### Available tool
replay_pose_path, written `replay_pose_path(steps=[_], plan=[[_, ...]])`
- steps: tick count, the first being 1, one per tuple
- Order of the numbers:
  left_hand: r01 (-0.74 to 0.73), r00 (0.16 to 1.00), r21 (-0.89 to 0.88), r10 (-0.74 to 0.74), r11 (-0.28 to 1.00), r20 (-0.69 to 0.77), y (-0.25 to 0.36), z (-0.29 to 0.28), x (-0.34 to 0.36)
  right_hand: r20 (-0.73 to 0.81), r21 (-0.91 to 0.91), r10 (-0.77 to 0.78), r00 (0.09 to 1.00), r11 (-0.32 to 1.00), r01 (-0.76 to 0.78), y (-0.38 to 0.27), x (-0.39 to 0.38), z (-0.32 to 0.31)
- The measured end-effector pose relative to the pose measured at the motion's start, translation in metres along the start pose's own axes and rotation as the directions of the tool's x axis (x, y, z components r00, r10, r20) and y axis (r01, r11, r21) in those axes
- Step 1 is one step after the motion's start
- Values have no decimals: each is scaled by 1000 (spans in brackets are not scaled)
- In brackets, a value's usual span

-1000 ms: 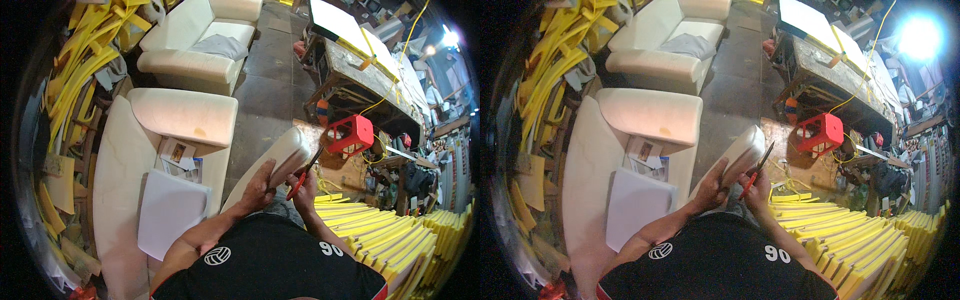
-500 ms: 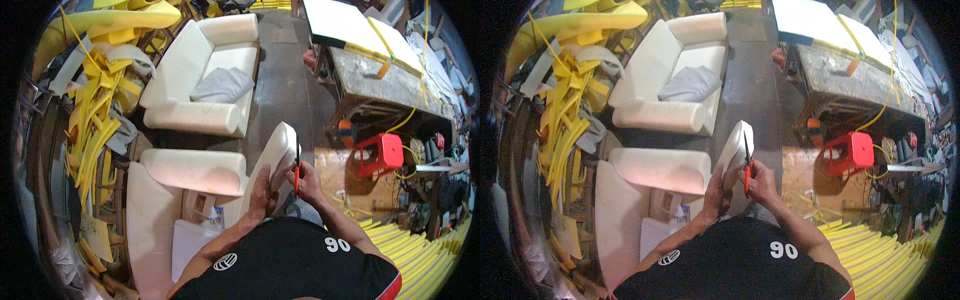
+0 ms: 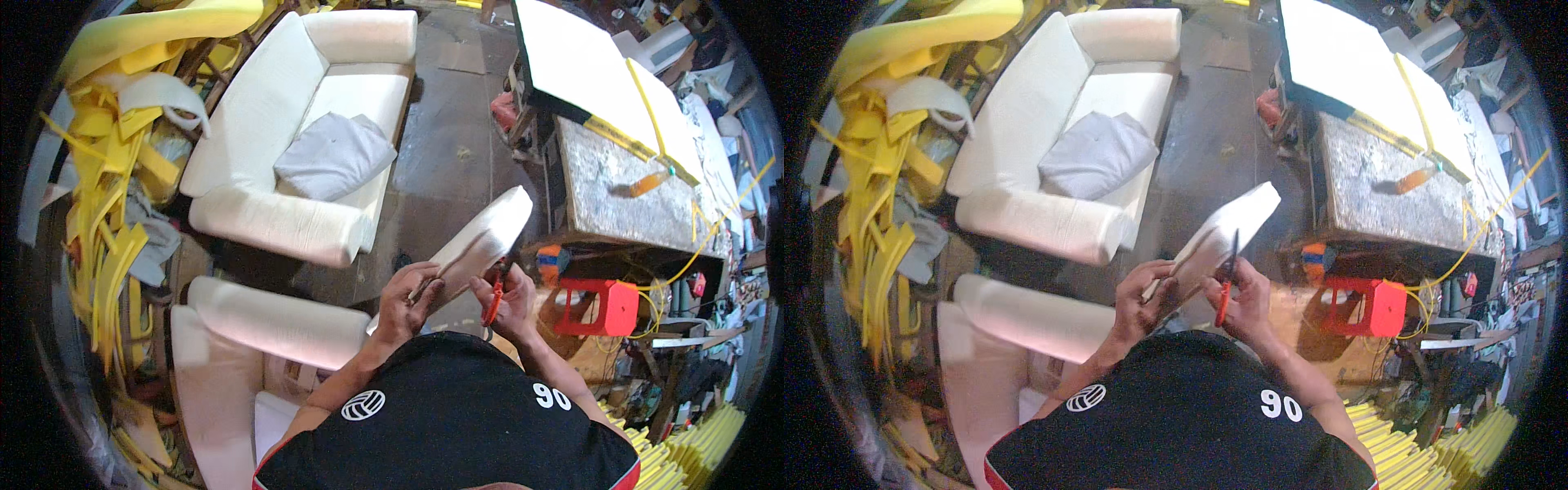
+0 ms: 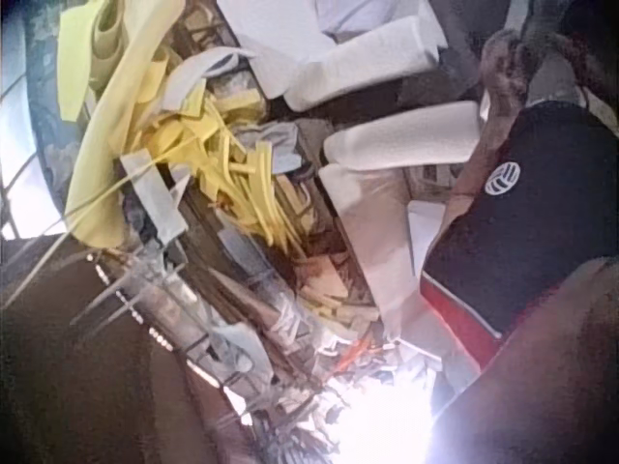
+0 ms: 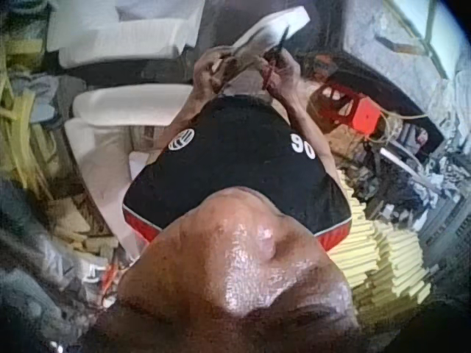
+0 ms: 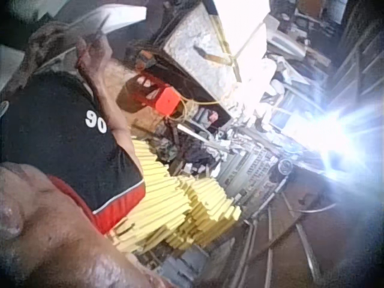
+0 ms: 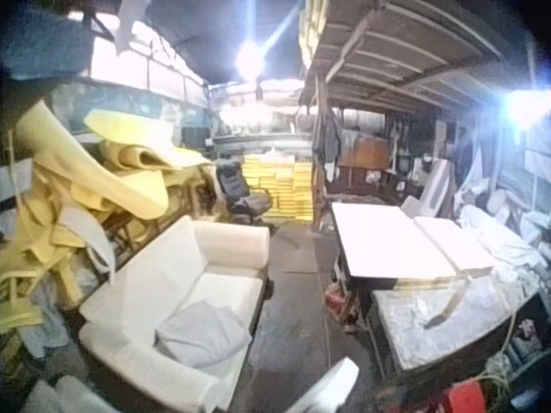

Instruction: The person positions a large white foam cushion on a workbench, then uses red-handled scissors to cut the fabric cover of a smaller white cushion. The person makes several cuts along the edges of the cushion cover while seated.

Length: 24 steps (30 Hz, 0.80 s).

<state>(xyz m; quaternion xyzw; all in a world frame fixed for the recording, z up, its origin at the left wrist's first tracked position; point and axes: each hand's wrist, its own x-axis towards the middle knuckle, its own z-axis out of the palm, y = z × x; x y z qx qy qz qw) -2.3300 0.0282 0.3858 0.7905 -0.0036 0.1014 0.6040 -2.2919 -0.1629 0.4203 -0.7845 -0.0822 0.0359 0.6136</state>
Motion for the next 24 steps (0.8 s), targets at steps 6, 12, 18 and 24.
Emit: replay_pose_path(steps=[6, 12, 18, 24], plan=[[-104, 921, -12, 101, 994, 377, -12, -31, 203, -231, 69, 101, 968, 994, -87, -12, 144, 8], [-163, 852, -64, 173, 985, 494, -35, -30, 325, -329, 119, 102, 939, 991, -66, -6, 253, 13], [211, 913, -88, -165, 973, 374, -95, -10, 418, -171, -30, 112, 979, 992, -119, 45, 374, 11], [219, 944, 176, -254, 960, 210, -123, -8, 563, -41, -15, 67, 997, 998, -68, 65, 564, 4]])
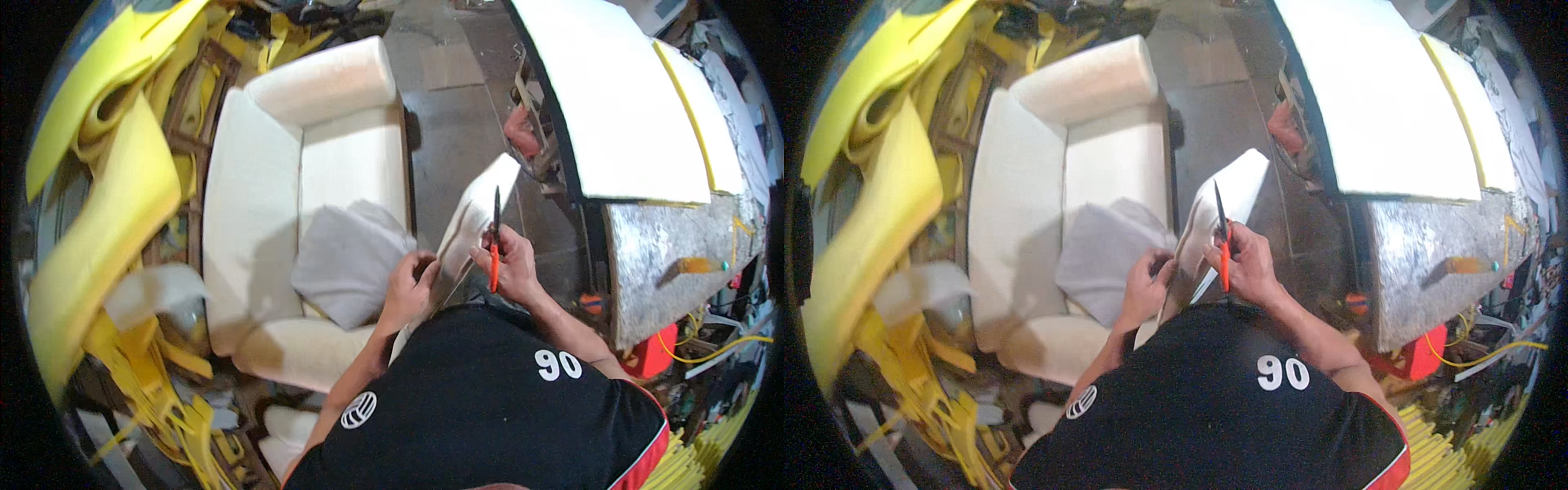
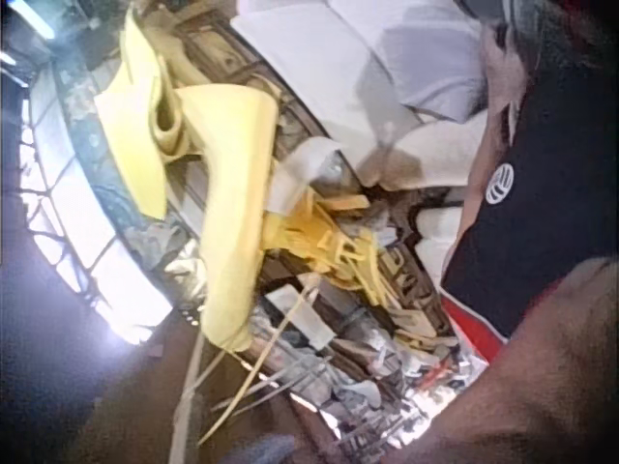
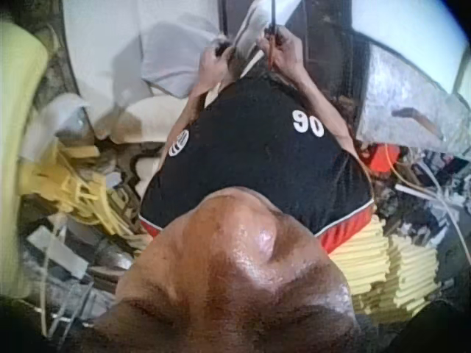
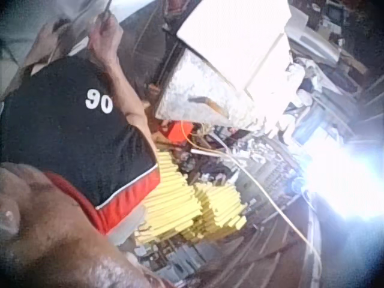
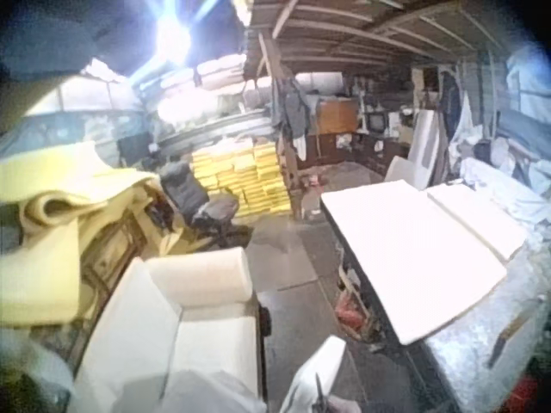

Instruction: The person positions a large white foam cushion on a workbench, then uses red-handled scissors to cut the fabric cover of a smaller white cushion. The person makes several cuts along the edges of the cushion cover while seated.

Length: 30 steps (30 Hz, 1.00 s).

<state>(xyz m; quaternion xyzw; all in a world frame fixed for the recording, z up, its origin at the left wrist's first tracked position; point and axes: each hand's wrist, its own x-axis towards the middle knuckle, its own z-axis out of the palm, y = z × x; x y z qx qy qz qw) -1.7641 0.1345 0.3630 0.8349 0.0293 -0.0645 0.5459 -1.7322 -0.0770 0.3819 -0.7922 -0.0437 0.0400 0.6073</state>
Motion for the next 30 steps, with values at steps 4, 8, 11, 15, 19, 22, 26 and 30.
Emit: replay_pose_path(steps=[4, 8, 11, 15, 19, 22, 26, 30], plan=[[166, 984, 101, -172, 981, 46, -41, -31, 77, -19, 362, 97, 995, 928, -84, 4, 117, -10], [267, 955, 192, -286, 944, 80, -112, -25, 136, -61, 412, 33, 998, 911, -5, -20, 200, -54], [168, 941, 389, -266, 906, 212, -105, -12, 203, -132, 320, -2, 991, 946, 45, -17, 251, -76], [-260, 794, 406, -45, 876, 606, -162, 6, 314, -253, 316, -42, 967, 941, 123, 2, 304, -79], [-368, 567, 374, -114, 851, 816, -143, 15, 435, -299, 137, -41, 953, 987, 86, 15, 354, -82], [-538, 486, 399, -114, 743, 867, -145, 20, 525, -327, 111, 87, 941, 992, -53, 24, 393, -85], [-625, 345, 461, -306, 630, 887, -120, 19, 606, -547, 184, 352, 760, 936, -301, 40, 448, -61], [-697, 89, 234, -243, 677, 966, -126, 10, 663, -648, 207, 425, 631, 897, -392, 48, 462, -46]])
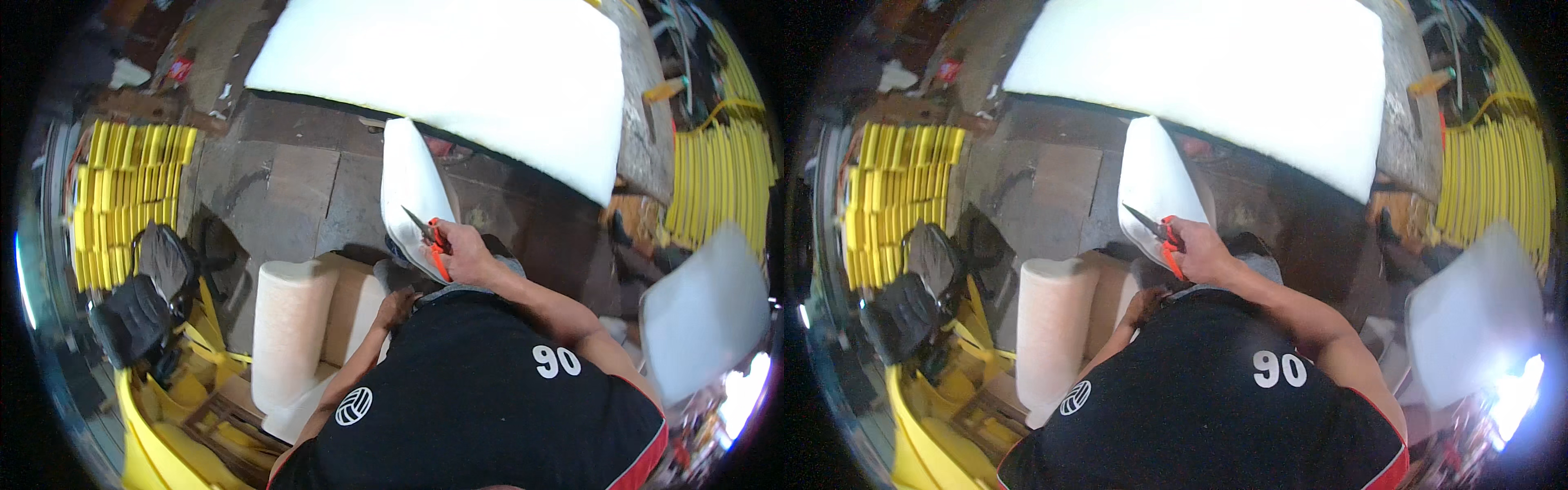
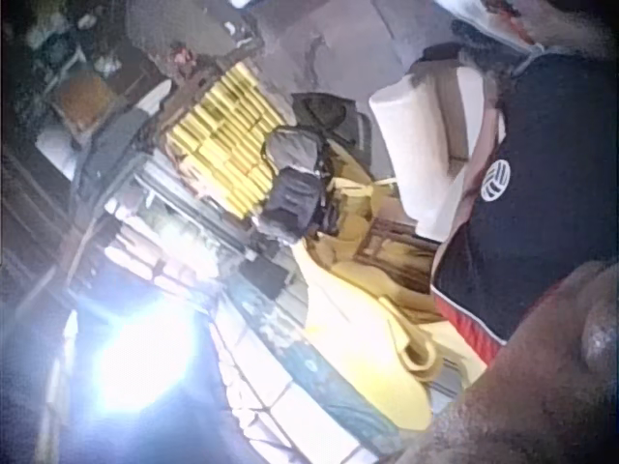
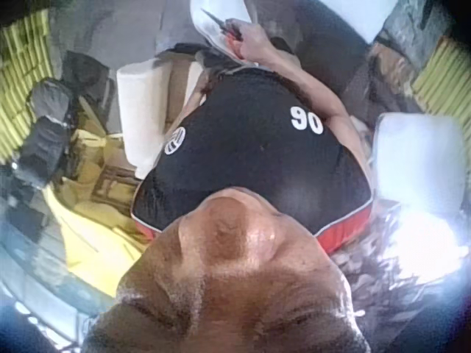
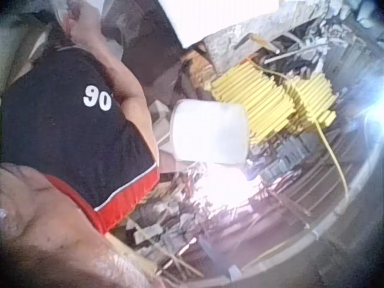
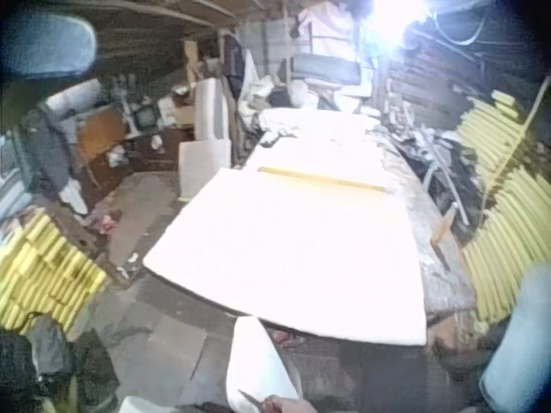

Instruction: The person positions a large white foam cushion on a workbench, then uses red-handled scissors to cut the fabric cover of a smaller white cushion. The person makes several cuts along the edges of the cushion cover while seated.

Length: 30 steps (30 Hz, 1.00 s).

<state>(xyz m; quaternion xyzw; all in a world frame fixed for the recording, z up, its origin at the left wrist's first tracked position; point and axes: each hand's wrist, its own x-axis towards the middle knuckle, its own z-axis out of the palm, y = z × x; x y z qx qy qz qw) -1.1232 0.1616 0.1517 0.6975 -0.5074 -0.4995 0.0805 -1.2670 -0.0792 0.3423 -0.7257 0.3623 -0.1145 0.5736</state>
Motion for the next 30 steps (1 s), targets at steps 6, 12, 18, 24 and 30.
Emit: replay_pose_path(steps=[6, 12, 18, 24, 30], plan=[[-77, 994, -127, 85, 989, 62, -23, -42, -13, -205, 370, 319, 925, 900, -229, 49, 1, 33], [505, 825, -313, -342, 804, 451, -25, -62, -57, -115, 422, 359, 926, 862, -281, 117, 11, 51], [623, 657, -180, -385, 761, 649, -46, -65, 9, -108, 493, 484, 868, 785, -376, 176, 39, 89], [-164, 974, -70, 151, 984, -168, -81, -35, 160, -256, 517, 664, 703, 708, -481, 216, 68, 117], [-267, 936, -183, 210, 946, -281, -106, -7, 261, -402, 308, 408, 820, 903, -298, 257, 114, 124]])
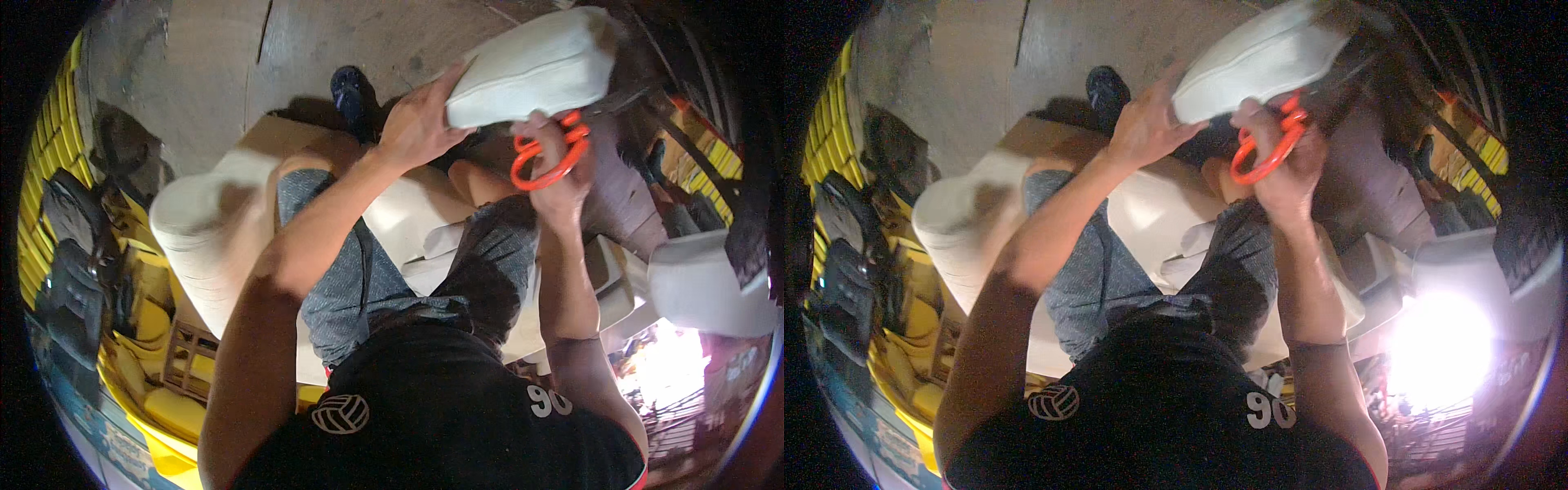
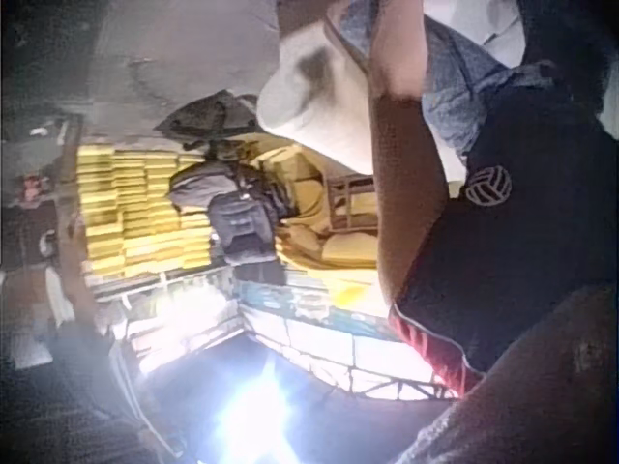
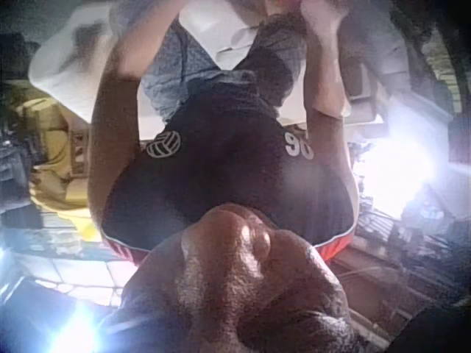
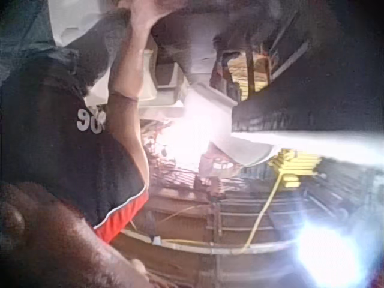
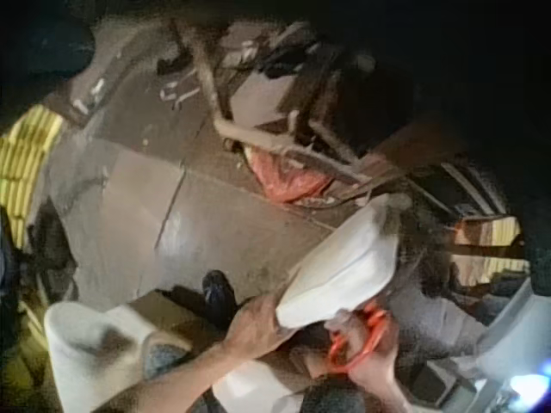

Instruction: The person positions a large white foam cushion on a workbench, then uses red-handled scissors to cut the fabric cover of a smaller white cushion. The person makes several cuts along the edges of the cushion cover while seated.

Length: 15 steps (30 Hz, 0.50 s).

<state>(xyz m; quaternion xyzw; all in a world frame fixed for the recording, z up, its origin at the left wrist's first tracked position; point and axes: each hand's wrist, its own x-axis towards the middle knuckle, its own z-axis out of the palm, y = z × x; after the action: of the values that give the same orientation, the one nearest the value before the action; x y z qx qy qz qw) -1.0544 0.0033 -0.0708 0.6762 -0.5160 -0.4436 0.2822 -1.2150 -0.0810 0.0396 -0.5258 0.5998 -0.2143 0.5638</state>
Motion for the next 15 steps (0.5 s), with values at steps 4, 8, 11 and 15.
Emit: replay_pose_path(steps=[4, 8, 11, 15], plan=[[-118, 976, 36, 123, 992, -180, -32, -14, 15, 23, -64, -250, 968, 966, 251, 32, 32, 26], [-32, 986, 6, 32, 999, -162, -50, -42, 30, -12, -118, -222, 975, 968, 219, 46, 61, 54], [-53, 989, -206, 24, 977, -143, -36, -68, 49, 16, -200, -361, 932, 913, 357, 84, 89, 41], [-157, 973, -103, 136, 982, -188, -17, -92, 49, -64, -208, -429, 901, 889, 408, 104, 114, 38]])
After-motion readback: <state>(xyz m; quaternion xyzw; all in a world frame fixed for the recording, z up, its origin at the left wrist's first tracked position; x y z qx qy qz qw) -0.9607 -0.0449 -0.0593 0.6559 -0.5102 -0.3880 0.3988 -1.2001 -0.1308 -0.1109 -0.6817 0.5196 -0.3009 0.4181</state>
